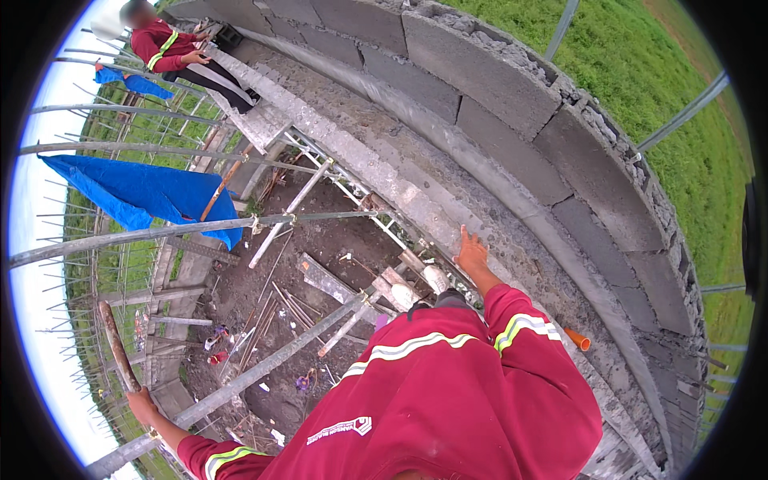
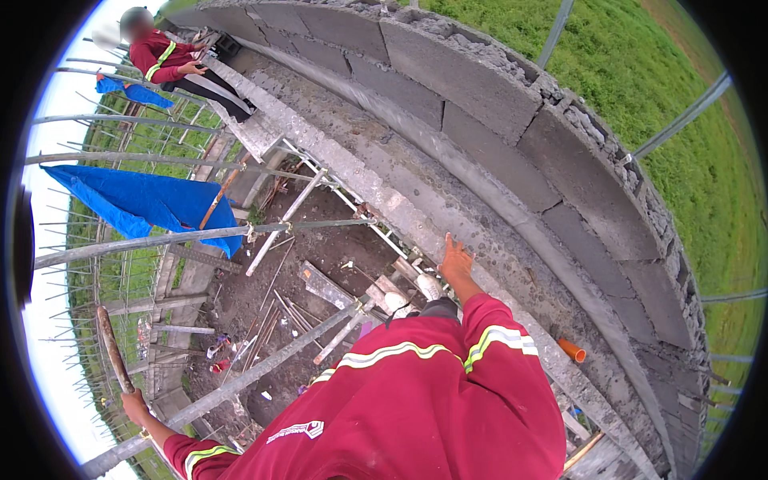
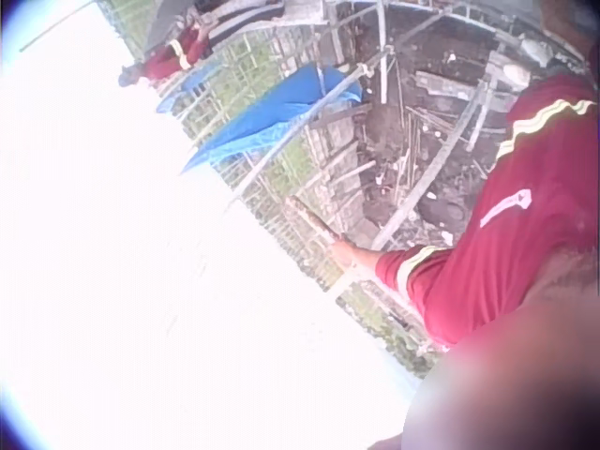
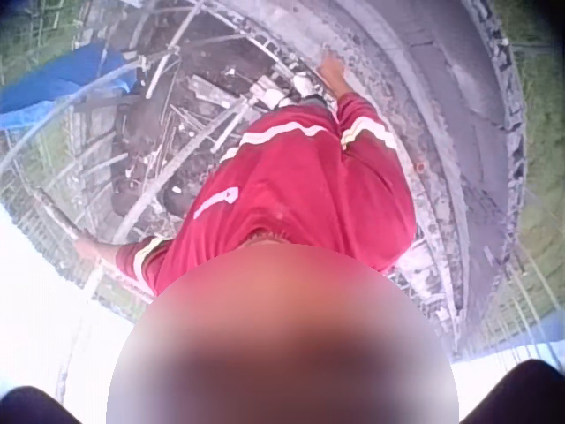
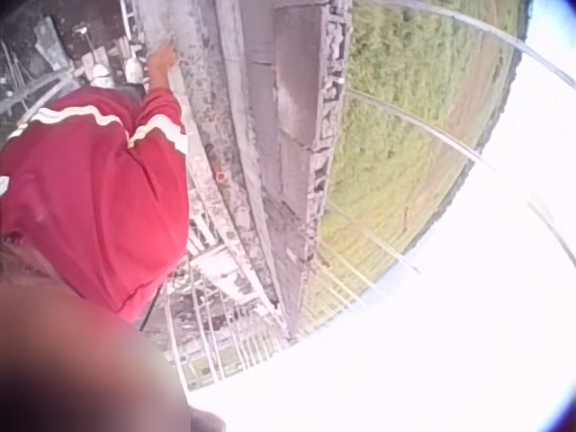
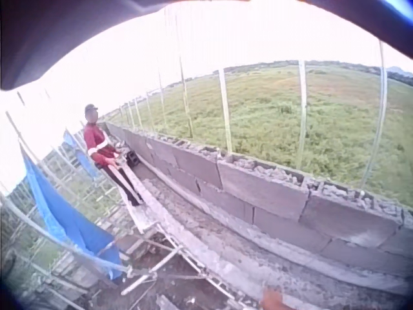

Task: The person adjusts and secures a rope and pulley on scaffolding while working on a curved concrete wall. They reposition the rope, pull it taut, and attach it to metal poles, occasionally stepping along the wall and handling a bucket and trowel nearby.

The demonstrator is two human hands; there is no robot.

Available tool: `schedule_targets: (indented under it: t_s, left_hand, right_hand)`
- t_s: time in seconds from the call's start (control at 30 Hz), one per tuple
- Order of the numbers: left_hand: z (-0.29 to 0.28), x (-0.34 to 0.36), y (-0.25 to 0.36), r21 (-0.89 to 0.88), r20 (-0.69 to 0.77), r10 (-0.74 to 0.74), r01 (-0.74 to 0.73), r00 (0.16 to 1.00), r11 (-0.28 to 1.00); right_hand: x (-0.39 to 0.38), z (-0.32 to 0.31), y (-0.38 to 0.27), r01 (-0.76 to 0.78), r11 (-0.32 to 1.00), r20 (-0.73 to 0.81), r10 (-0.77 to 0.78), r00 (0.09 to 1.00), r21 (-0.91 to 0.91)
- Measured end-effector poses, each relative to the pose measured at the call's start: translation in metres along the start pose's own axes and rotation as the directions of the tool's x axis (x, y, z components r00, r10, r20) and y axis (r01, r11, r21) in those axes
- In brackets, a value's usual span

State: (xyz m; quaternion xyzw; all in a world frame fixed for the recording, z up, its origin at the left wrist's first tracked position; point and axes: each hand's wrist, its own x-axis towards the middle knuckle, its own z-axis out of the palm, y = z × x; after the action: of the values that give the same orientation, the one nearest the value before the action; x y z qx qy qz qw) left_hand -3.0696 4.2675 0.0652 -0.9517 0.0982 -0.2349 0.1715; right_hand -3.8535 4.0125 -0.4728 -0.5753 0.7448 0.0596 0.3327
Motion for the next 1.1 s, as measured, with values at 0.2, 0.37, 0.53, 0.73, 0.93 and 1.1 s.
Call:
schedule_targets:
  t_s: [0.2, 0.37, 0.53, 0.73, 0.93, 1.1]
  left_hand:
    - [0.002, -0.011, -0.004, -0.087, -0.073, 0.044, -0.05, 0.996, 0.995]
    - [0.003, -0.014, -0.003, -0.114, -0.075, 0.038, -0.046, 0.996, 0.992]
    - [0.006, -0.014, -0.004, -0.133, -0.065, 0.029, -0.037, 0.997, 0.99]
    - [0.012, -0.009, -0.006, -0.097, -0.009, -0.005, 0.004, 1.0, 0.995]
    - [0.015, -0.006, -0.005, -0.11, -0.009, -0.022, 0.02, 1.0, 0.994]
    - [0.014, -0.006, -0.004, -0.118, -0.007, -0.019, 0.018, 1.0, 0.993]
  right_hand:
    - [0.014, -0.084, -0.139, 0.377, 0.915, -0.099, -0.366, 0.925, 0.142]
    - [-0.004, -0.216, -0.378, 0.823, 0.489, -0.195, -0.811, 0.551, 0.29]
    - [-0.062, -0.326, -0.541, 0.855, 0.391, -0.221, -0.85, 0.477, 0.34]
    - [-0.047, -0.274, -0.536, 0.92, 0.093, -0.393, -0.884, 0.252, 0.381]
    - [0.078, -0.11, -0.356, 0.728, 0.598, -0.142, -0.732, 0.666, 0.335]
    - [0.128, -0.051, -0.168, 0.49, 0.867, -0.192, -0.468, 0.862, 0.087]
